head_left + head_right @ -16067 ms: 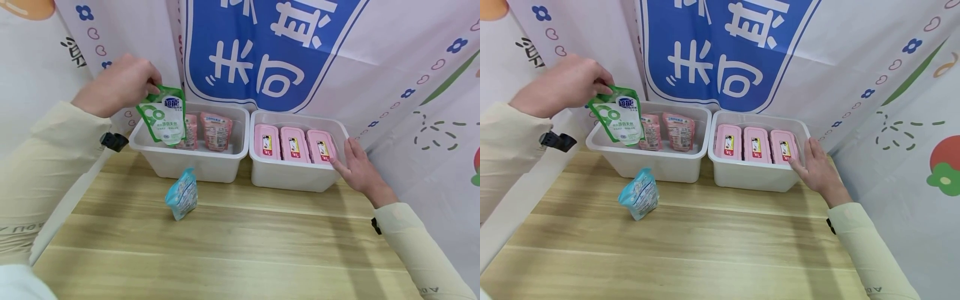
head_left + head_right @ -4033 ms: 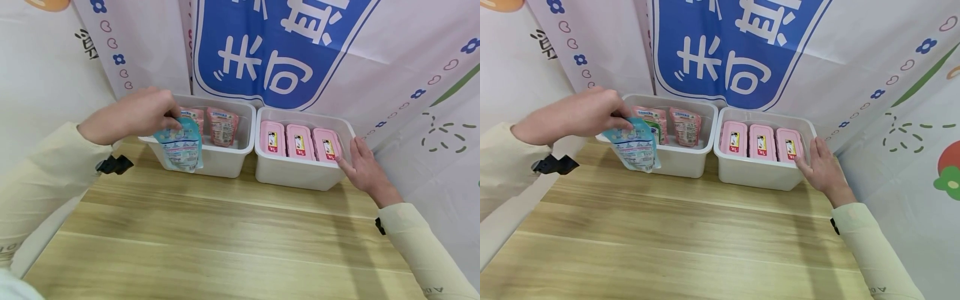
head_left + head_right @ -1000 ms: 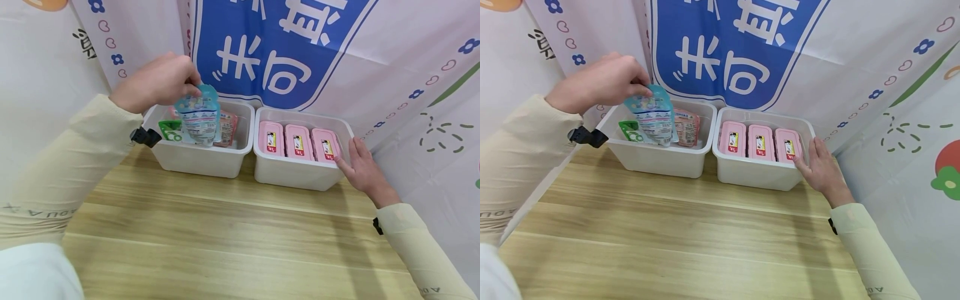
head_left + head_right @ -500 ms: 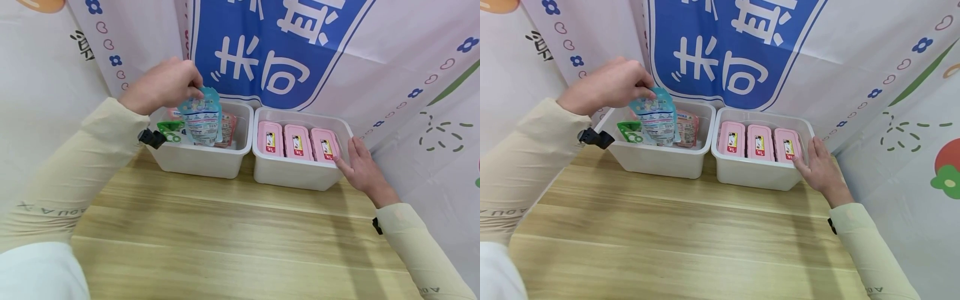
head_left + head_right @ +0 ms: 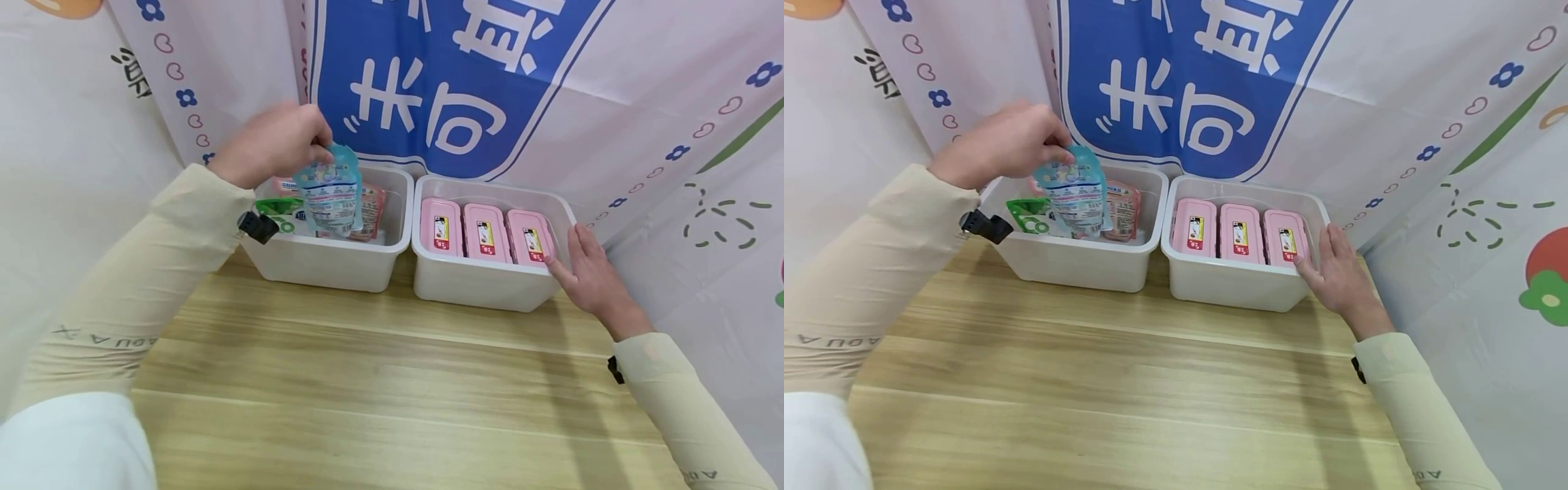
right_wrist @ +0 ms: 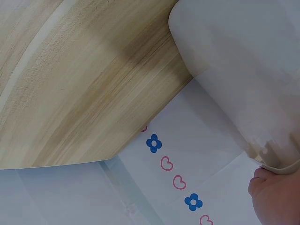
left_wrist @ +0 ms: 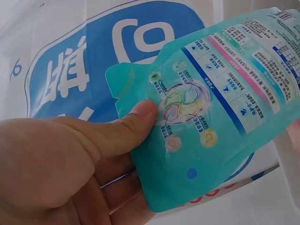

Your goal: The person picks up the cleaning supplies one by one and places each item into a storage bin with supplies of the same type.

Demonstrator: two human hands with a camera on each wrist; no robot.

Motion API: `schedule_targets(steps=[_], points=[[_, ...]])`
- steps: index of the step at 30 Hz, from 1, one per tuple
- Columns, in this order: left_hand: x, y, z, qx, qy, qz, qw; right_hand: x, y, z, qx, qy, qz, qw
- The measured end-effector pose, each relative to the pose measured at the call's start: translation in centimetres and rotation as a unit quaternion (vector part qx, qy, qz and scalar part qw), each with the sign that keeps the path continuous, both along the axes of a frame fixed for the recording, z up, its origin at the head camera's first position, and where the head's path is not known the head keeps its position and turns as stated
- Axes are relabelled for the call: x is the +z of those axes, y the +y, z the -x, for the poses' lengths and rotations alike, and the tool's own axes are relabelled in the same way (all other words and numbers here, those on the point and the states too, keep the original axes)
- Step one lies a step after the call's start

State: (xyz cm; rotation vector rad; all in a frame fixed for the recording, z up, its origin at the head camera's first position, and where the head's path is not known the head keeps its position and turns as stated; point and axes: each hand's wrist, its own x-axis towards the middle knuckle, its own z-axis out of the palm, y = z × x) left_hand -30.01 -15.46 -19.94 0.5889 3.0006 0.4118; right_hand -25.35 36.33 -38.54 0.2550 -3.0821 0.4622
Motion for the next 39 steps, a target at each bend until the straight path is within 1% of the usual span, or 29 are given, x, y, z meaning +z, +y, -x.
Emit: schedule_targets(steps=[6,12,23,27,30,34,39], points=[[-0.9,0.1,0.6,0.004,-0.004,-0.004,1.0000,0.0,0.0,0.0,0.000,0.002,0.004,1.0000],[-1.7,0.4,1.1,0.008,-0.016,-0.003,0.9998,-0.1,-0.1,0.0,0.000,0.004,0.005,1.0000],[-3.4,0.9,1.6,-0.010,-0.004,-0.005,0.9999,-0.1,0.0,-0.1,-0.001,0.003,0.001,1.0000],[-3.9,1.1,1.8,-0.013,-0.012,-0.009,0.9998,-0.2,0.0,-0.1,-0.002,0.002,-0.001,1.0000],[-4.2,1.3,1.9,-0.009,-0.026,-0.012,0.9996,-0.2,0.0,-0.1,-0.004,-0.001,-0.002,1.0000],[-4.6,1.5,2.1,-0.007,-0.033,-0.004,0.9994,-0.2,0.0,0.0,-0.005,-0.003,-0.002,1.0000],[-5.2,1.8,2.5,-0.014,-0.023,0.009,0.9996,-0.3,0.0,0.0,-0.005,0.002,0.000,1.0000]])
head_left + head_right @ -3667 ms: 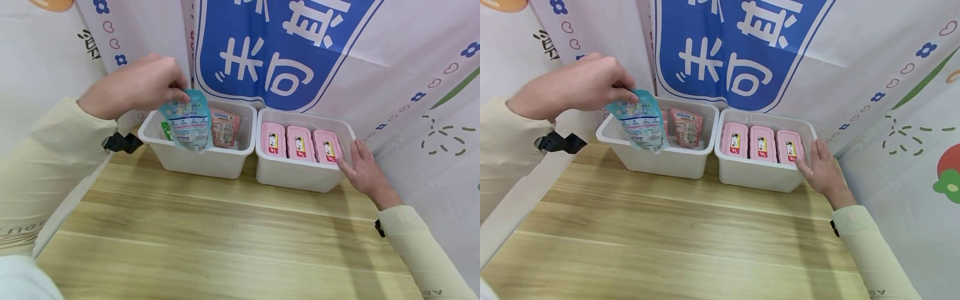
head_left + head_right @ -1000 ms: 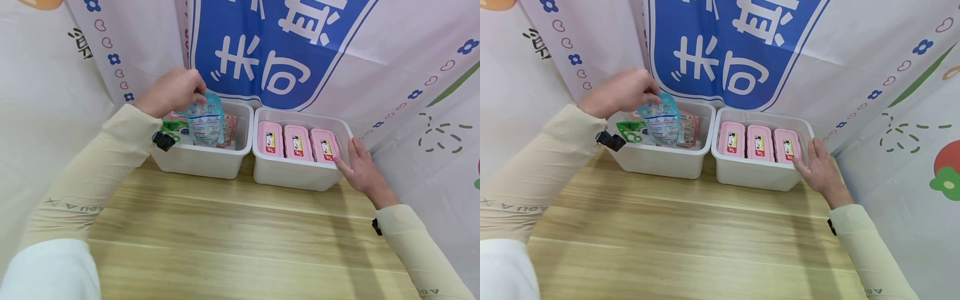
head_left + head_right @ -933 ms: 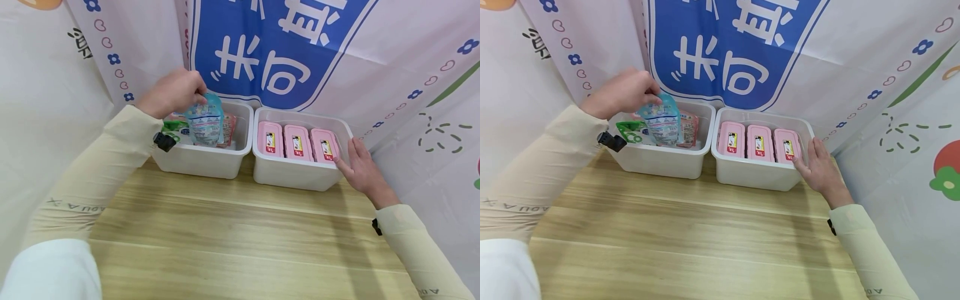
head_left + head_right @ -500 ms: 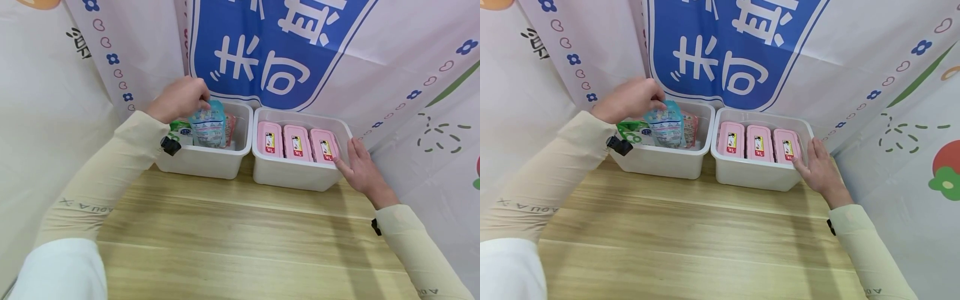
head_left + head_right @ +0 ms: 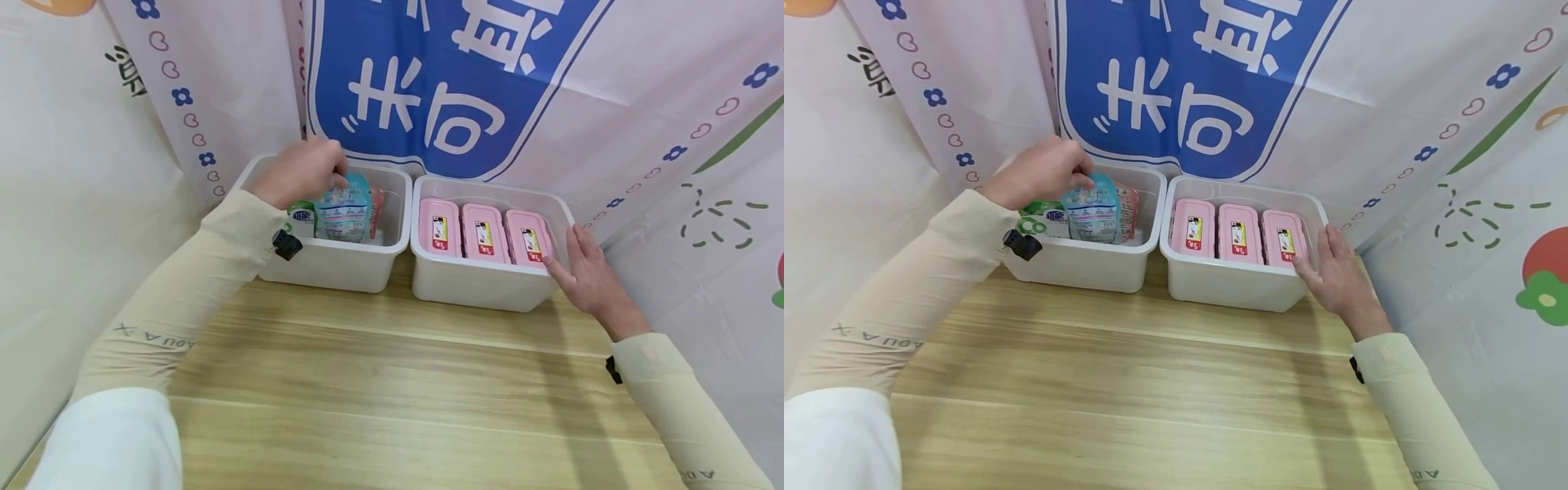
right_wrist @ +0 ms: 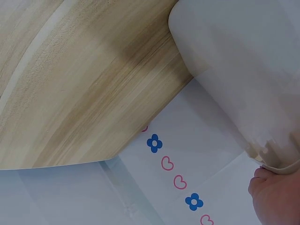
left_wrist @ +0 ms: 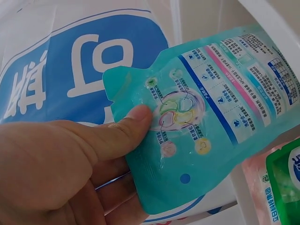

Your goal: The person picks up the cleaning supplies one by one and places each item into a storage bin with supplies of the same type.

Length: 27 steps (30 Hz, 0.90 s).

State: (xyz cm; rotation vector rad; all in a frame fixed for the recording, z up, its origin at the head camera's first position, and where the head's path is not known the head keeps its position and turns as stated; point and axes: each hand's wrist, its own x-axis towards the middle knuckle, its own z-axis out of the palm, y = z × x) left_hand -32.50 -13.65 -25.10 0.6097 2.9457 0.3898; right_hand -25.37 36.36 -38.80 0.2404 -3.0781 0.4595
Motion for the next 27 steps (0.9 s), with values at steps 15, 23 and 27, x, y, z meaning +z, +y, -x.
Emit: schedule_targets(steps=[15,23,27], points=[[-1.2,0.4,0.2,0.004,-0.006,0.000,1.0000,0.2,-0.1,0.2,0.002,-0.004,0.001,1.0000],[-1.8,0.8,0.4,0.011,-0.015,0.004,0.9998,0.2,0.0,0.0,0.003,0.002,0.005,1.0000],[-2.3,0.9,0.5,0.009,-0.006,0.002,0.9999,0.2,-0.1,-0.1,0.001,0.001,0.003,1.0000]])
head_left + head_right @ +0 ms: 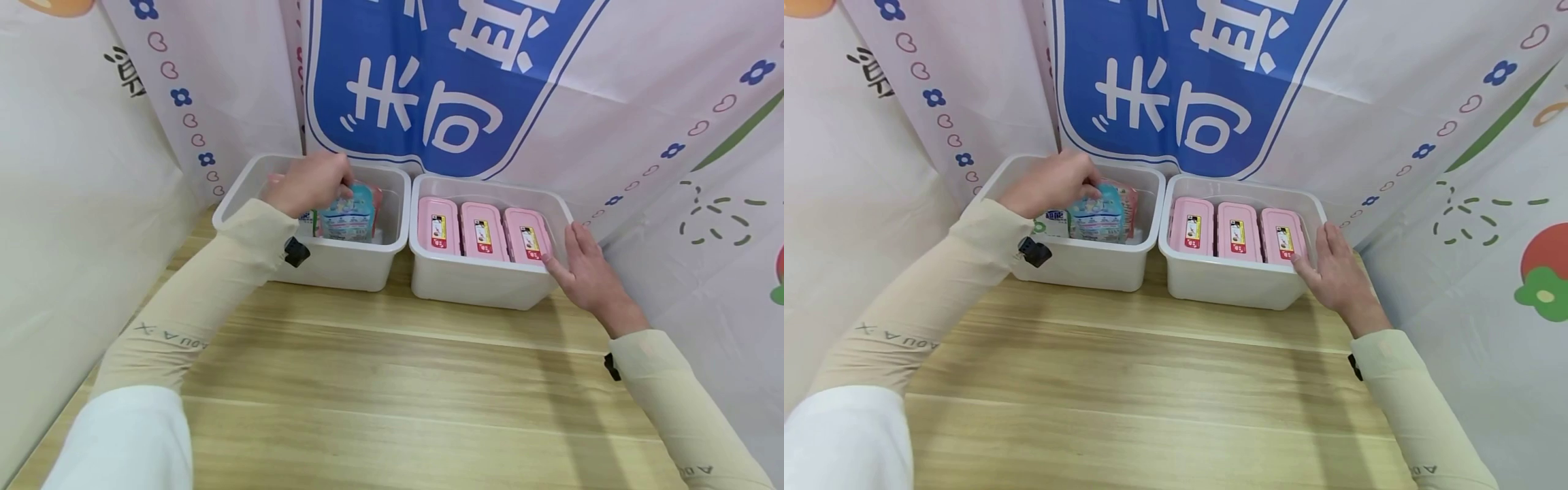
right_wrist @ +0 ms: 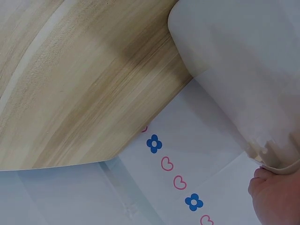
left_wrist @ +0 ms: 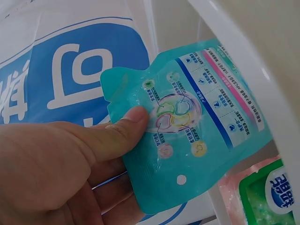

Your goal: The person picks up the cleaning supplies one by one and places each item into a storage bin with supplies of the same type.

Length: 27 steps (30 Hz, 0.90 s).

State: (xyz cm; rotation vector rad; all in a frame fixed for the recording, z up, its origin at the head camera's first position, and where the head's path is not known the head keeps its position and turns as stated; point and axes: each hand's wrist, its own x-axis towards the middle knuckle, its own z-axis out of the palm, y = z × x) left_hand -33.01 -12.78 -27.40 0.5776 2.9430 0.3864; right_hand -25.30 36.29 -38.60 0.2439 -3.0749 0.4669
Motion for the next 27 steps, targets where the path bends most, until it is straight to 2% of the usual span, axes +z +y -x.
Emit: schedule_targets(steps=[8,19,27], points=[[-1.1,0.0,0.5,-0.026,0.040,0.002,0.9988,-0.1,0.1,0.1,0.002,0.001,0.000,1.0000],[-2.2,0.0,1.0,-0.021,0.024,-0.004,0.9995,-0.1,0.0,0.0,-0.004,-0.005,-0.004,1.0000],[-3.3,0.4,1.7,-0.015,0.029,0.005,0.9994,0.0,-0.1,-0.1,-0.005,-0.006,-0.003,1.0000]])
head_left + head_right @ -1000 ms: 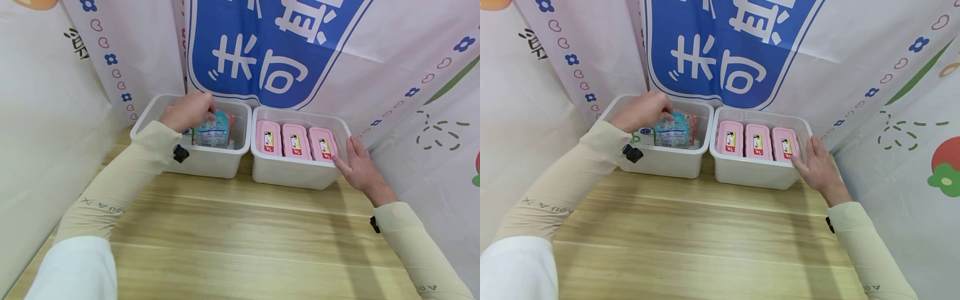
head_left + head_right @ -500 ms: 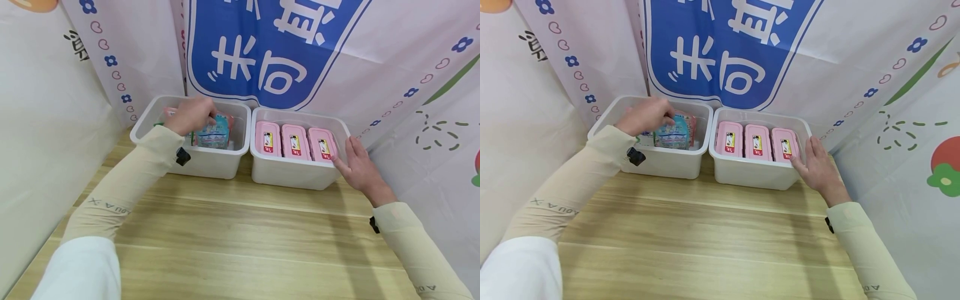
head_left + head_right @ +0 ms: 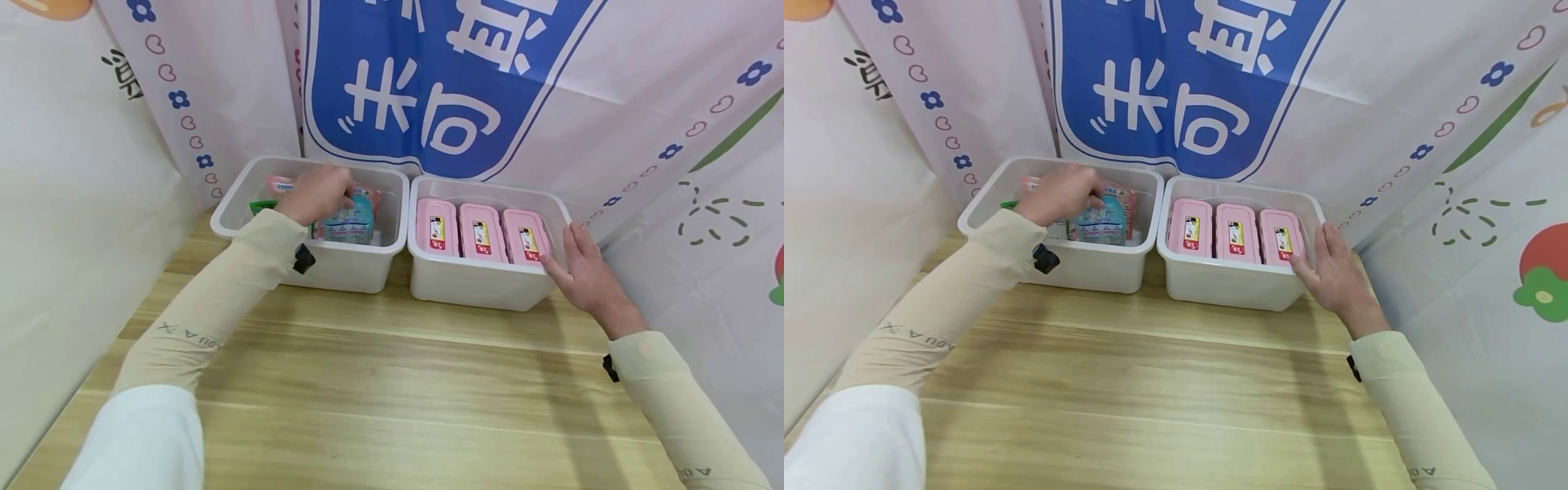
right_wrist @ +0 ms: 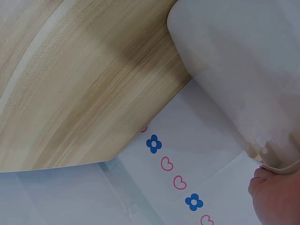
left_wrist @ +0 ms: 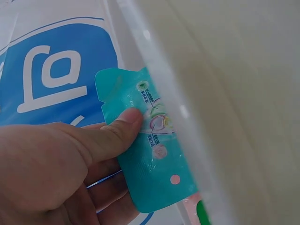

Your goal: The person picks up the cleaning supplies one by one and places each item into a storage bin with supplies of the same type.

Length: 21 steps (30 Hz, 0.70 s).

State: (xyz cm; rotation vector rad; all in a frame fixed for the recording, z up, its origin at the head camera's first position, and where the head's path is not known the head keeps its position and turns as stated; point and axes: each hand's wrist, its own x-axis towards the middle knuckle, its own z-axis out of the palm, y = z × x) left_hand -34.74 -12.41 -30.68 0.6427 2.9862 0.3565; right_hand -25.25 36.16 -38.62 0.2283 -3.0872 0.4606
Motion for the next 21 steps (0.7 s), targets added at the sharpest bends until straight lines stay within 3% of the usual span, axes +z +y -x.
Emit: schedule_targets(steps=[21], points=[[-1.6,0.5,1.1,0.003,-0.028,-0.011,0.9996,-0.1,0.2,0.2,-0.002,-0.004,-0.009,1.0000]])
